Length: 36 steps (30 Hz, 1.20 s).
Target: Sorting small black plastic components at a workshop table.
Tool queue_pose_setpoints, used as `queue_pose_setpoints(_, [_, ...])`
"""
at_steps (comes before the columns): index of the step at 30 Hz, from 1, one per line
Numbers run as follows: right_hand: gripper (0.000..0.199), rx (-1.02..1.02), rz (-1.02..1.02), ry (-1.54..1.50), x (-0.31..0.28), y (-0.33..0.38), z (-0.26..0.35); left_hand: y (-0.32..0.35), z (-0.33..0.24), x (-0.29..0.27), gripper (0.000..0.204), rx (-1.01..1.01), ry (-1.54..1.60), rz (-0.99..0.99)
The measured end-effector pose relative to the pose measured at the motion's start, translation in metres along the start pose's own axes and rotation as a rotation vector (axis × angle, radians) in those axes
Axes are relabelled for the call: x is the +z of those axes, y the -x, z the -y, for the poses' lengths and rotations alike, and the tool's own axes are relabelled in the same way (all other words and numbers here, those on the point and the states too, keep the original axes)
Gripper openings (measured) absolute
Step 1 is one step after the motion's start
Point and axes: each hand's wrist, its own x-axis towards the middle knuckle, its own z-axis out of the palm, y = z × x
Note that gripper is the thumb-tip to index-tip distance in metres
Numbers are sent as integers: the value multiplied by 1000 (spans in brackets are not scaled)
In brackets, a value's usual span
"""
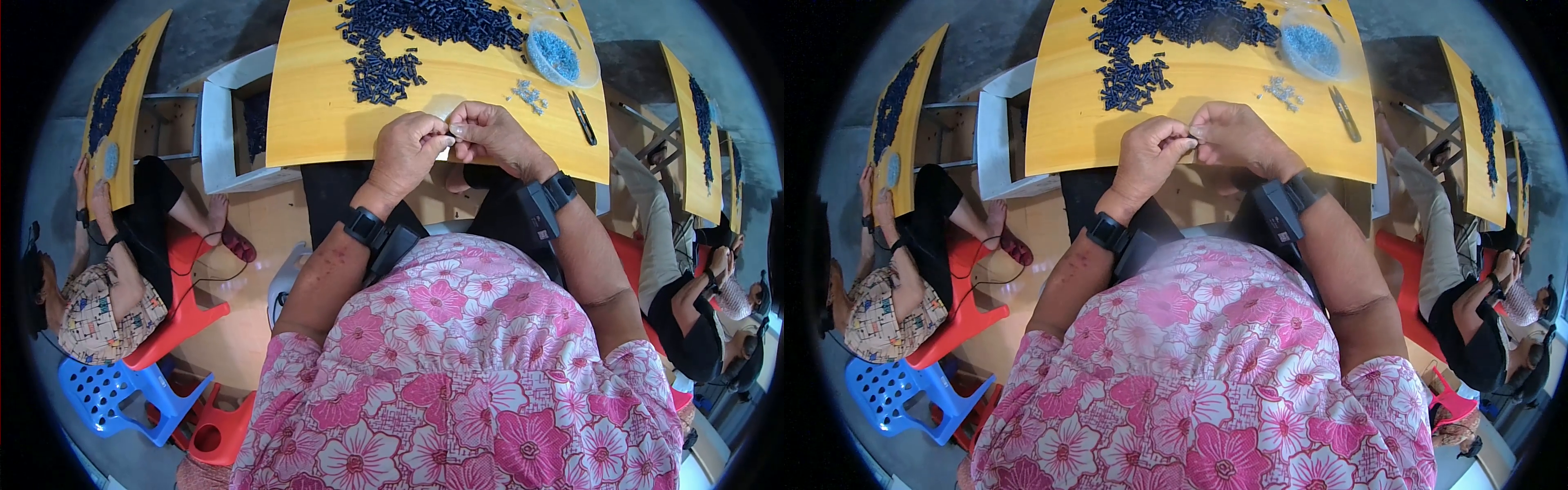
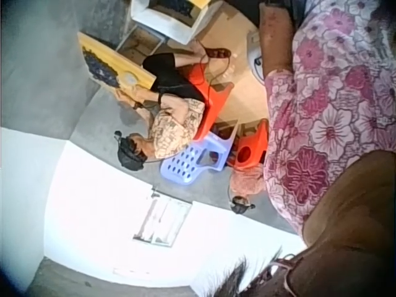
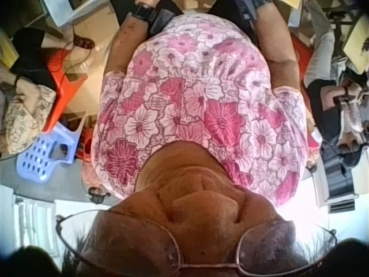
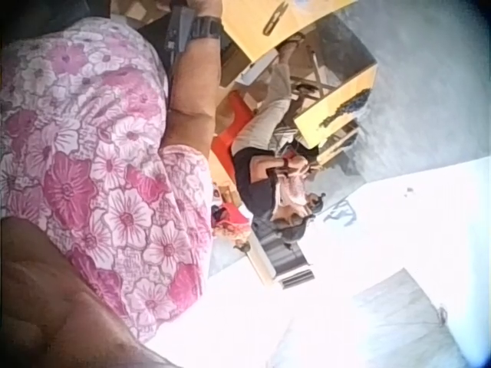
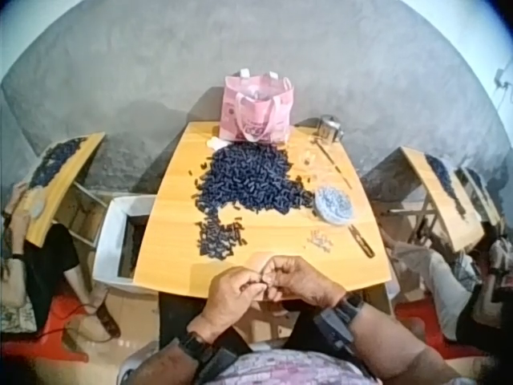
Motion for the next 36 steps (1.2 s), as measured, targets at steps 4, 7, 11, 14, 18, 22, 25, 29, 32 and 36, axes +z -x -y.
queue_pose_setpoints(4, [12,-41,35,-21,1,-1,-4,-1,3,-1,11,-77,44,32])
queue_pose_setpoints(7, [16,-28,-47,-102,0,2,-8,-1,7,-1,12,-124,130,40])
queue_pose_setpoints(11, [24,-85,-57,-155,-2,3,-9,-2,3,1,12,-155,164,18])
queue_pose_setpoints(14, [26,-52,-74,-123,3,0,-6,-1,5,2,13,-193,178,-12])
queue_pose_setpoints(18, [31,-20,-111,-6,5,-1,-4,-2,1,0,11,-228,142,29])
queue_pose_setpoints(22, [36,-27,-99,49,5,-2,-4,-2,-4,-1,10,-117,107,-26])
queue_pose_setpoints(25, [40,-23,-75,46,6,2,-1,-3,-8,0,10,-89,84,-58])
queue_pose_setpoints(29, [42,-13,-40,25,8,3,2,-2,-10,2,8,-87,90,-93])
queue_pose_setpoints(32, [41,2,-35,21,9,3,2,-2,-11,3,7,-77,94,-103])
queue_pose_setpoints(36, [38,-2,-23,-13,8,4,2,-1,-12,4,7,-74,45,-111])
